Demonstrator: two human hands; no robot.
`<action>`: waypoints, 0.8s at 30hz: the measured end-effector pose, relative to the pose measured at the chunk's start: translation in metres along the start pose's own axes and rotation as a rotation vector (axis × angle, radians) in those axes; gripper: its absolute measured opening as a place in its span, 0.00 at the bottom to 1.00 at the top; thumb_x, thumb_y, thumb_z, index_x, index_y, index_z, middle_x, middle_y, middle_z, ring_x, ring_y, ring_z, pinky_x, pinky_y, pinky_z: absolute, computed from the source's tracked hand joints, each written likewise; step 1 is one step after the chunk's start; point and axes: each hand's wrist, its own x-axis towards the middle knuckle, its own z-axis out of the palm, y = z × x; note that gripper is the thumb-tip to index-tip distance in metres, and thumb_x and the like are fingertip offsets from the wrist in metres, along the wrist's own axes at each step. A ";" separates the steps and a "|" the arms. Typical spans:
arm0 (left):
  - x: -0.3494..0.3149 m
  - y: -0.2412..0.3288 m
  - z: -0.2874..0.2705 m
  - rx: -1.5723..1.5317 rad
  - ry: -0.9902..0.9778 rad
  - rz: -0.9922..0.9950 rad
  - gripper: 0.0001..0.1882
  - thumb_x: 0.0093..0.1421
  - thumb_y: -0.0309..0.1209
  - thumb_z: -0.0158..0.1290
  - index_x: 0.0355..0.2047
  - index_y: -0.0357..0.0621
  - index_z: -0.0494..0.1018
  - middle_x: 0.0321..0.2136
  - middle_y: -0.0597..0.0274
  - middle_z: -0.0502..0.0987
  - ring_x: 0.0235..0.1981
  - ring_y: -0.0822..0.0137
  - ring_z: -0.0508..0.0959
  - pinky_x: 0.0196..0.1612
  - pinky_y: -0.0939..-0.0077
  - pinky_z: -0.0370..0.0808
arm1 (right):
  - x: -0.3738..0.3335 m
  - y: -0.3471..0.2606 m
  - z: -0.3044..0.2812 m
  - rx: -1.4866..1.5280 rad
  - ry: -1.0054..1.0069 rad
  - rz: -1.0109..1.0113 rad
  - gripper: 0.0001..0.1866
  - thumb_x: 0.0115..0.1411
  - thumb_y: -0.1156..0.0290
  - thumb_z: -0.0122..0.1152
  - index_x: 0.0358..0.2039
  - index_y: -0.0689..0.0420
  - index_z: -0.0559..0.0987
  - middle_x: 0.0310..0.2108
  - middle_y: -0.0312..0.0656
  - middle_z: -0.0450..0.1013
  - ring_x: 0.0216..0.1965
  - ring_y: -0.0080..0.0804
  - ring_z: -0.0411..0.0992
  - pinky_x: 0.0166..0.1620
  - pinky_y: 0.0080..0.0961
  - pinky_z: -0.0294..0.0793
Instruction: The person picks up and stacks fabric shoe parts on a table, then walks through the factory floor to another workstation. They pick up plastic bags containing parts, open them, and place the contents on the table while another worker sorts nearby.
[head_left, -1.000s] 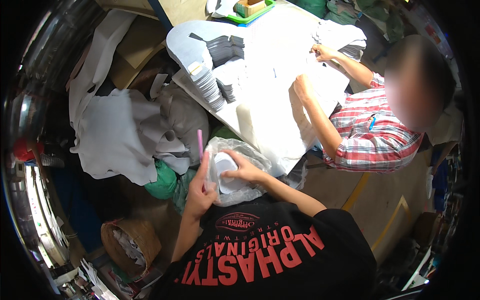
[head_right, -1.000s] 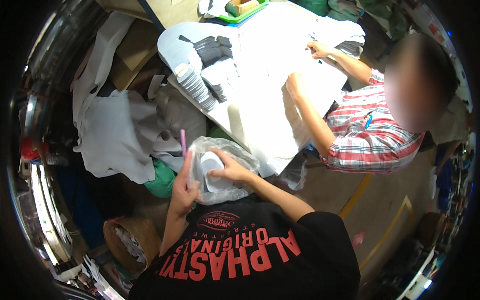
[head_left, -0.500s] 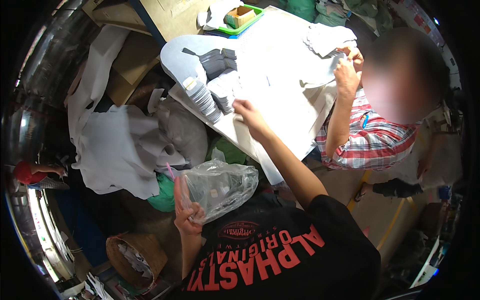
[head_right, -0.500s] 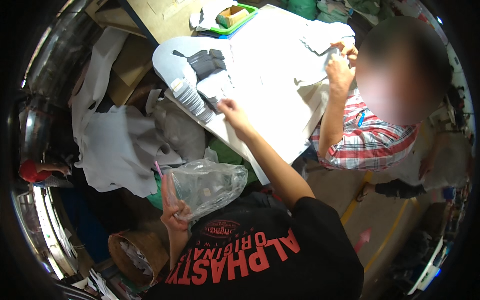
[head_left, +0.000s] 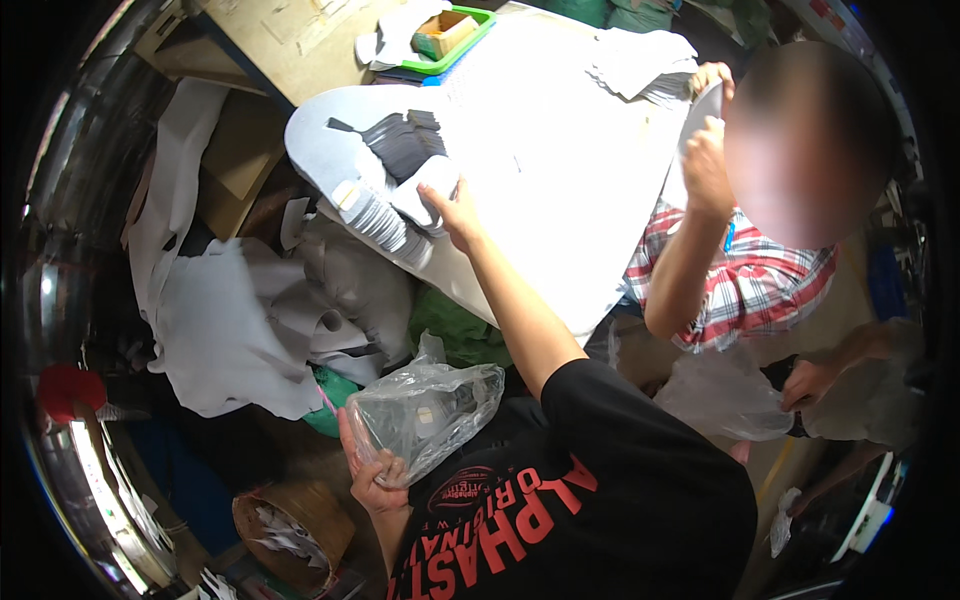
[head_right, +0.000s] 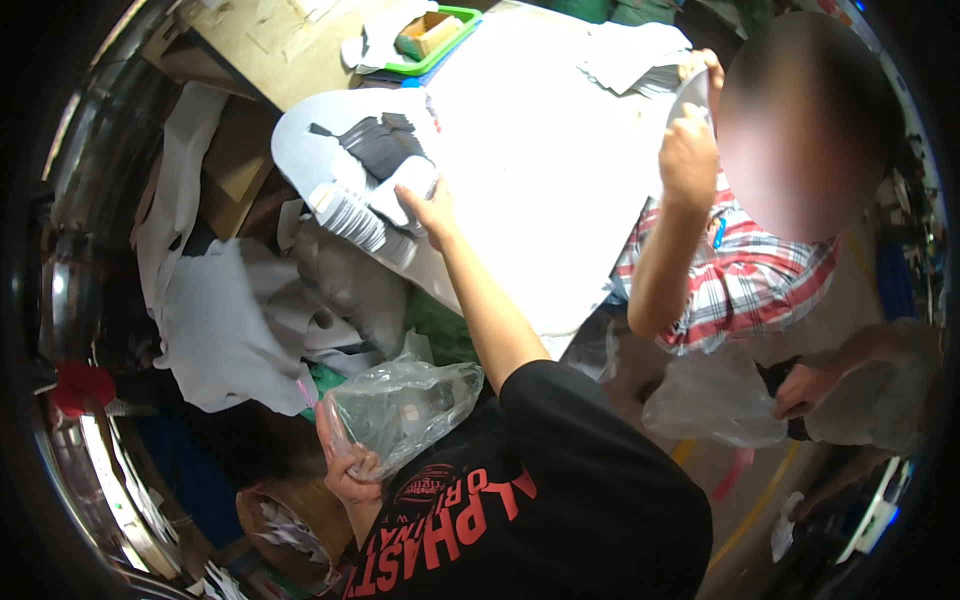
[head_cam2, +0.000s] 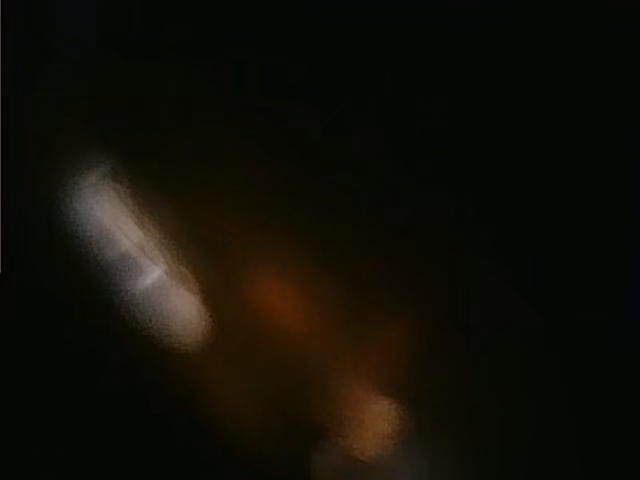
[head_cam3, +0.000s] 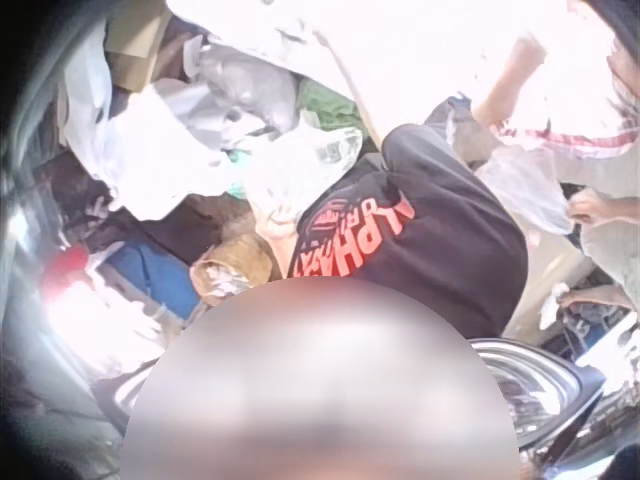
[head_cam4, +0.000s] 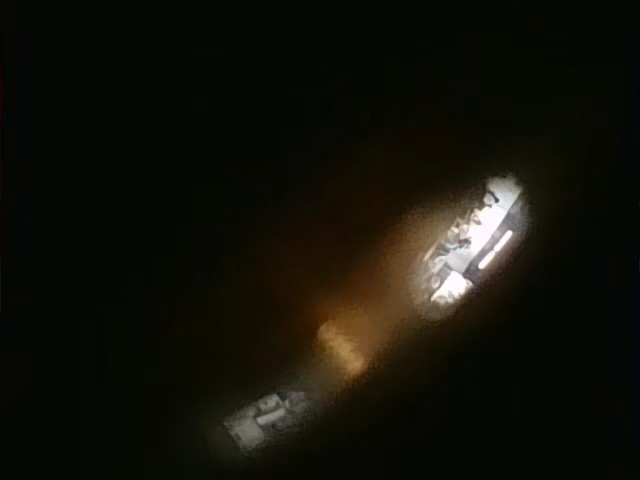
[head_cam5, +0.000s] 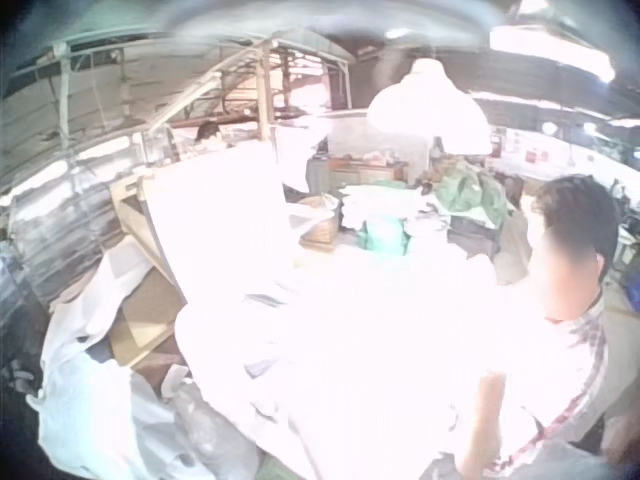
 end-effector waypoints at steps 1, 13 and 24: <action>-0.002 0.000 -0.001 -0.001 0.008 -0.010 0.56 0.42 0.18 0.45 0.74 0.53 0.40 0.74 0.62 0.43 0.15 0.79 0.59 0.17 0.85 0.62 | -0.008 0.002 -0.005 0.129 -0.012 -0.002 0.44 0.51 0.59 0.76 0.63 0.57 0.61 0.53 0.45 0.70 0.54 0.34 0.71 0.47 0.32 0.76; 0.013 0.008 0.011 0.221 -0.144 -0.098 0.55 0.44 0.19 0.47 0.74 0.50 0.39 0.73 0.55 0.47 0.16 0.79 0.60 0.17 0.87 0.62 | -0.080 -0.061 -0.053 0.874 -0.210 0.100 0.16 0.55 0.60 0.66 0.41 0.54 0.78 0.32 0.34 0.76 0.35 0.27 0.75 0.39 0.33 0.75; 0.031 -0.005 0.076 0.568 -0.437 -0.193 0.54 0.47 0.22 0.55 0.74 0.43 0.43 0.69 0.50 0.56 0.25 0.79 0.69 0.26 0.87 0.67 | -0.312 -0.031 -0.118 0.931 -0.613 0.758 0.19 0.53 0.67 0.61 0.43 0.66 0.79 0.36 0.47 0.80 0.31 0.32 0.80 0.36 0.25 0.80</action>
